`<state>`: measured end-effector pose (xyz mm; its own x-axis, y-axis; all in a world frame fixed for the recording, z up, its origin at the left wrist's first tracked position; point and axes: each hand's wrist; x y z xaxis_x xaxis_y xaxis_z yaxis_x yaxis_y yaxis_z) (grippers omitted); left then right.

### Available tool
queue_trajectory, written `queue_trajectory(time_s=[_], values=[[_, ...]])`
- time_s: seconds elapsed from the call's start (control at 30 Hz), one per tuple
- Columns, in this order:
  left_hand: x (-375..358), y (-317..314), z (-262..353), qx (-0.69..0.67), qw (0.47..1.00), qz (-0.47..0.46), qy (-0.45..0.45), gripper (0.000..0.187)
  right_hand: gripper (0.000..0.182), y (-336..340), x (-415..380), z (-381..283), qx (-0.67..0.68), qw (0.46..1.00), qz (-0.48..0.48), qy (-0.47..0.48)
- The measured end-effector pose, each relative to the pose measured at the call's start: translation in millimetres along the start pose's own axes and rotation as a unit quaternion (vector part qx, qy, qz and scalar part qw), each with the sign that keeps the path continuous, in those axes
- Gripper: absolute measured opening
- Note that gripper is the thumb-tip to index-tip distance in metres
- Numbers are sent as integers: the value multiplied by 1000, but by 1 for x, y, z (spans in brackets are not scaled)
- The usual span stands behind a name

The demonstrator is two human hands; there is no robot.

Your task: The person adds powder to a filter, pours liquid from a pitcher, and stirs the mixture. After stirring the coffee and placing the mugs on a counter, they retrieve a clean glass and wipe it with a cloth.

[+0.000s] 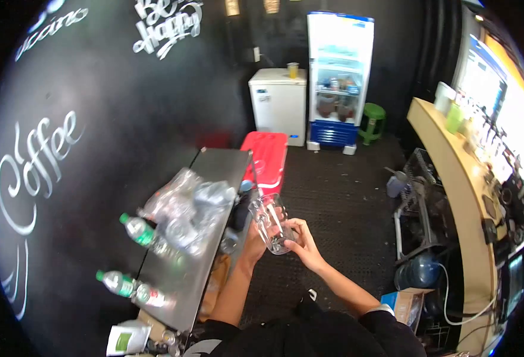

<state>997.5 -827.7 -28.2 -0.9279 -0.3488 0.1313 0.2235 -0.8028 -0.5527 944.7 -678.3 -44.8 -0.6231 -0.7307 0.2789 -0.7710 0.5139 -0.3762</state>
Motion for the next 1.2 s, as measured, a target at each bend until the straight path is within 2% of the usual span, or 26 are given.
queue_trajectory(time_s=[0.1,0.23,0.37,0.4,0.47,0.53,0.57,0.6,0.67,0.7,0.8,0.87,0.93,1.0,1.07,1.1,1.2], values=[[58,-54,-41,-13,979,-200,26,83,54,67,-3,-39,-117,992,4,54],[125,-144,-98,5,924,-357,135,93,65,147,-27,-98,-136,985,106,26],[163,-221,-155,-139,836,-493,198,96,66,213,-59,-128,-163,959,214,85],[165,-242,-161,-163,834,-474,231,98,66,224,-68,-138,-174,952,238,83],[174,-276,-182,-192,823,-460,273,100,68,245,-79,-155,-290,895,319,115],[186,-304,-203,-184,805,-518,222,99,69,271,-85,-162,-273,876,362,164],[196,-315,-216,-129,814,-531,195,101,69,284,-86,-167,-272,863,393,164],[204,-327,-226,-86,818,-547,157,94,70,293,-85,-174,-271,849,424,164],[214,-349,-240,-40,836,-529,138,86,73,320,-78,-181,-271,829,457,175],[226,-358,-249,-44,828,-540,143,86,75,339,-72,-183,-302,808,473,183],[266,-377,-290,-37,870,-481,97,76,81,397,-52,-179,-393,750,501,178],[306,-391,-298,-25,869,-479,124,72,81,427,-31,-189,-462,705,508,180],[354,-406,-310,0,848,-516,119,73,81,461,-8,-191,-455,697,514,208],[384,-424,-326,11,838,-535,111,74,79,492,14,-198,-372,729,538,203],[410,-450,-346,44,826,-558,74,79,77,528,26,-209,-407,715,526,215],[422,-464,-357,37,827,-555,83,81,77,541,32,-217,-368,721,538,235],[439,-510,-390,6,814,-564,136,81,80,578,22,-245,-433,668,574,192]])
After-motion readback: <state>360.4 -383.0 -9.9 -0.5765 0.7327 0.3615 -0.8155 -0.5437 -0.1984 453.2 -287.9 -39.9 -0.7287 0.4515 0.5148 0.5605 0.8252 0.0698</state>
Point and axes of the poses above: each hand's wrist, its own x-axis towards the middle knuckle, its own y-axis out of the back of the hand, z = x × y
